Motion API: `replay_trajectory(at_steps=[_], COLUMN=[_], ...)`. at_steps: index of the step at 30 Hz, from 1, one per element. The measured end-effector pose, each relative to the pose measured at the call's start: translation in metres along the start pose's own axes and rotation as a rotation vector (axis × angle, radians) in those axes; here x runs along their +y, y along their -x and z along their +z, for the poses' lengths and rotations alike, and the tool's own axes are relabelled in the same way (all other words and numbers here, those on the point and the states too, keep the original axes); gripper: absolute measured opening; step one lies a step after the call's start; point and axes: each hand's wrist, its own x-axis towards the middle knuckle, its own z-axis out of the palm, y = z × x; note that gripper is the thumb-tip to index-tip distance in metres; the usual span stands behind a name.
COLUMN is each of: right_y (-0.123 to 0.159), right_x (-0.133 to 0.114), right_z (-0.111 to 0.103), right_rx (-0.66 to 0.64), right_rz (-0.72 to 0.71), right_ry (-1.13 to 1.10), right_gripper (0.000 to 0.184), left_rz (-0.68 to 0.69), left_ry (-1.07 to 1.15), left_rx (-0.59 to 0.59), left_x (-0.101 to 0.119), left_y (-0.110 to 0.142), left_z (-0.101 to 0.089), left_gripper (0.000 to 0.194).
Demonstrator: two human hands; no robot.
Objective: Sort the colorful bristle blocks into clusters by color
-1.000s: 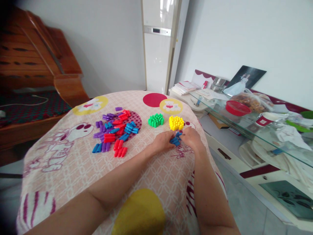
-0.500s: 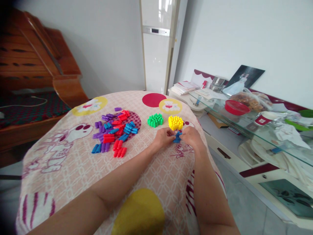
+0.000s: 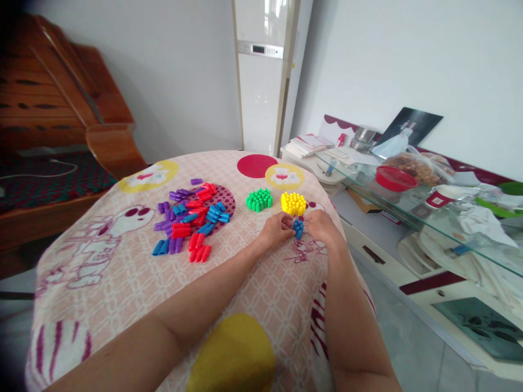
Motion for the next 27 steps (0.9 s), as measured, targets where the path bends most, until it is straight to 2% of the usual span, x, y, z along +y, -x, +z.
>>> replay_trajectory(at_steps=[5,8,11,13,16,19,22,27], right_y=[-0.004,-0.006,-0.008,-0.009,-0.009,-0.008,-0.007,-0.004], right_x=[-0.001,0.003,0.006,0.006,0.004,0.001,-0.002,-0.005], right_z=[0.008,0.011,0.012,0.011,0.01,0.008,0.007,0.005], right_rx=[-0.074,-0.058,-0.055,-0.054,-0.022,0.014,0.012,0.003], right_rz=[0.048,0.096,0.105,0.094,0.055,0.017,0.013,0.05], right_ry=[-0.173,-0.211,-0.18,-0.126,-0.012,0.068,0.08,0.057], right_gripper=[0.031,0.033,0.035,0.034,0.032,0.031,0.032,0.033], left_rz=[-0.015,0.031,0.089,0.103,0.041,-0.086,-0.144,-0.102], left_ry=[-0.019,-0.134,-0.407,-0.587,-0.773,-0.852,-0.821,-0.767], left_rx=[-0.032,0.023,0.103,0.132,0.23,0.105,0.04,0.111], left_x=[0.002,0.006,0.009,0.005,-0.008,-0.024,-0.037,-0.035], left_y=[0.0,-0.003,-0.005,-0.003,0.006,0.017,0.022,0.021], left_z=[-0.002,-0.022,-0.068,-0.111,-0.172,-0.21,-0.219,-0.218], left_gripper=[0.044,0.032,0.024,0.026,0.033,0.036,0.029,0.015])
